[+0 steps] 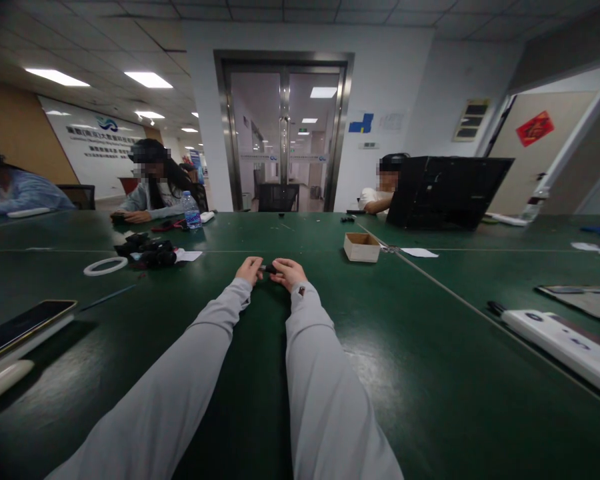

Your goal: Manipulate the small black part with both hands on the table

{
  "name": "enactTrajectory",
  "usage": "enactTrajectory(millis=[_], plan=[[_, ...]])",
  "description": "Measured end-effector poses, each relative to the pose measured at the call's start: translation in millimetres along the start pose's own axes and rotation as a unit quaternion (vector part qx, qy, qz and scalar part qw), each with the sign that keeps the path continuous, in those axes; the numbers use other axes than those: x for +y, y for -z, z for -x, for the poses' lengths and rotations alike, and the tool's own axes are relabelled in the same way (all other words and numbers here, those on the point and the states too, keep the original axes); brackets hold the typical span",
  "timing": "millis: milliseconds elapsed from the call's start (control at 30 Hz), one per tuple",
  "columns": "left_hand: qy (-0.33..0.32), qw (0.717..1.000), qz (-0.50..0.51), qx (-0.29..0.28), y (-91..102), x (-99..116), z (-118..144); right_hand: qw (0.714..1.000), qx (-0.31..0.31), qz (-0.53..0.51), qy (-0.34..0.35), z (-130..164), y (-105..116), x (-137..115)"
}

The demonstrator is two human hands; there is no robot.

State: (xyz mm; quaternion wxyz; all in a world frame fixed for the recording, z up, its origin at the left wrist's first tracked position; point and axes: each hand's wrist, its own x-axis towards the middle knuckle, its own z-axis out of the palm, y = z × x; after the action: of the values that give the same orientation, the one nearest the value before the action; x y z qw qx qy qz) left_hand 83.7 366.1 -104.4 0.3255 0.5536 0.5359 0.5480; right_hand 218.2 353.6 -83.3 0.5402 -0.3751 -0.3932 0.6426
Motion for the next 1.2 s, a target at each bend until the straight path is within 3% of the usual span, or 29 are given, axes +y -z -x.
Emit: enactTrajectory(millis=[267, 400, 533, 700, 867, 1033, 1200], plan=[[0.035, 0.999, 0.033, -0.025, 0.7, 3.7, 1.6, 1.000, -0.002, -0.004, 0.002, 0.7, 0.5, 0.2], [0.003, 0.999, 0.031, -0.023, 0.4, 2.8, 0.9, 1.000, -0.001, 0.004, 0.000, -0.7, 1.2, 0.3], [0.032, 0.999, 0.028, -0.033, 0.6, 3.6, 0.8, 1.000, -0.004, 0.009, -0.005, -0.8, 1.1, 0.1], [-0.005, 1.000, 0.013, -0.018, 1.1, 6.1, 2.4, 1.000, -0.003, 0.015, -0.004, 0.2, 0.0, -1.2], [0.040, 0.999, 0.024, -0.029, 0.4, 6.3, 2.8, 1.000, -0.005, 0.012, -0.006, -0.2, 0.6, -1.0], [0.000, 0.999, 0.005, -0.033, -1.4, 1.3, 0.5, 1.000, -0.007, 0.014, -0.005, 0.3, 0.8, -0.8], [0.013, 0.999, 0.018, -0.037, -2.6, -2.4, -2.4, 1.000, -0.010, 0.014, -0.009, 1.5, 0.0, -1.7]])
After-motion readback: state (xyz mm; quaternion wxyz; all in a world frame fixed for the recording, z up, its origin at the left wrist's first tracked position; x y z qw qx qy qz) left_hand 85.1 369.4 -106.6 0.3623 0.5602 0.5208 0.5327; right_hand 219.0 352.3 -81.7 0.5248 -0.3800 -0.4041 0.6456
